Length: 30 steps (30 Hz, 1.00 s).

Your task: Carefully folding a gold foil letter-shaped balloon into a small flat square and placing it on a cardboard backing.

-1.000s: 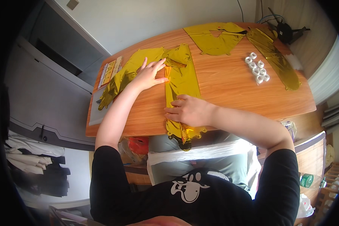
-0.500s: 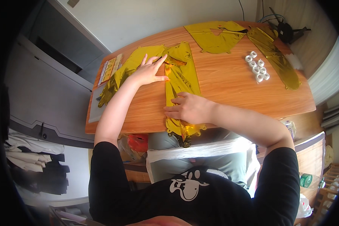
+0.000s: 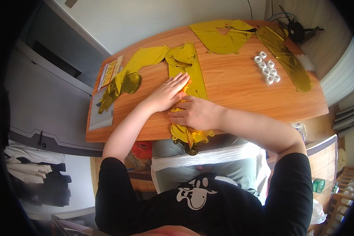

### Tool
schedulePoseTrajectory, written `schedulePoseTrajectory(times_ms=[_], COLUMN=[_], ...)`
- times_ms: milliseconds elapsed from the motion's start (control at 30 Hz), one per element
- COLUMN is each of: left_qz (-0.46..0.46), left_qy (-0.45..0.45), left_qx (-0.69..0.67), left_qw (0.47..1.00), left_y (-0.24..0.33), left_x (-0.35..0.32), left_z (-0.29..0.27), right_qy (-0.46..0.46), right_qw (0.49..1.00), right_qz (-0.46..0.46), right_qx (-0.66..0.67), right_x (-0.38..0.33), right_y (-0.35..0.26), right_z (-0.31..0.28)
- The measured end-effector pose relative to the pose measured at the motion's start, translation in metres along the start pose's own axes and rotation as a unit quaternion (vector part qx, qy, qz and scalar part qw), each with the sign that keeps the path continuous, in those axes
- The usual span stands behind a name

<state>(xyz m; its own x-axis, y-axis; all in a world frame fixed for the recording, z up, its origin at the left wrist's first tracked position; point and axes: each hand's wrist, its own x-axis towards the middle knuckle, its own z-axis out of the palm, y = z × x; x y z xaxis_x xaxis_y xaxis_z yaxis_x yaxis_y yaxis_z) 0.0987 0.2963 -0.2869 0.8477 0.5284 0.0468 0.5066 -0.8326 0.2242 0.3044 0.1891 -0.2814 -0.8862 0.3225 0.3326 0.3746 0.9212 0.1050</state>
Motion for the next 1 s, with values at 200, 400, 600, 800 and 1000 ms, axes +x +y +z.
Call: schedulePoseTrajectory(times_ms=[200,400,600,800,1000], left_qz=[0.008,0.014,0.010,0.015,0.008], left_qy=[-0.005,0.010,0.013,0.022,0.014], left_qx=[0.075,0.103,0.070,0.087,0.085], left_qw=[0.997,0.994,0.997,0.996,0.996], left_y=[0.004,0.003,0.001,0.002,0.001], left_x=[-0.003,-0.001,-0.002,-0.002,-0.003], left_z=[0.006,0.008,0.010,0.014,0.014], right_qy=[0.046,-0.025,-0.056,-0.112,-0.040], right_qw=[0.999,0.997,0.968,0.960,0.965], right_qz=[-0.010,0.079,0.183,0.216,0.200], right_qx=[-0.023,0.004,0.159,0.141,0.165], right_x=[0.003,0.004,-0.005,-0.051,-0.068], right_y=[-0.002,0.000,0.009,0.011,-0.003], right_z=[-0.012,-0.014,-0.045,-0.073,-0.072])
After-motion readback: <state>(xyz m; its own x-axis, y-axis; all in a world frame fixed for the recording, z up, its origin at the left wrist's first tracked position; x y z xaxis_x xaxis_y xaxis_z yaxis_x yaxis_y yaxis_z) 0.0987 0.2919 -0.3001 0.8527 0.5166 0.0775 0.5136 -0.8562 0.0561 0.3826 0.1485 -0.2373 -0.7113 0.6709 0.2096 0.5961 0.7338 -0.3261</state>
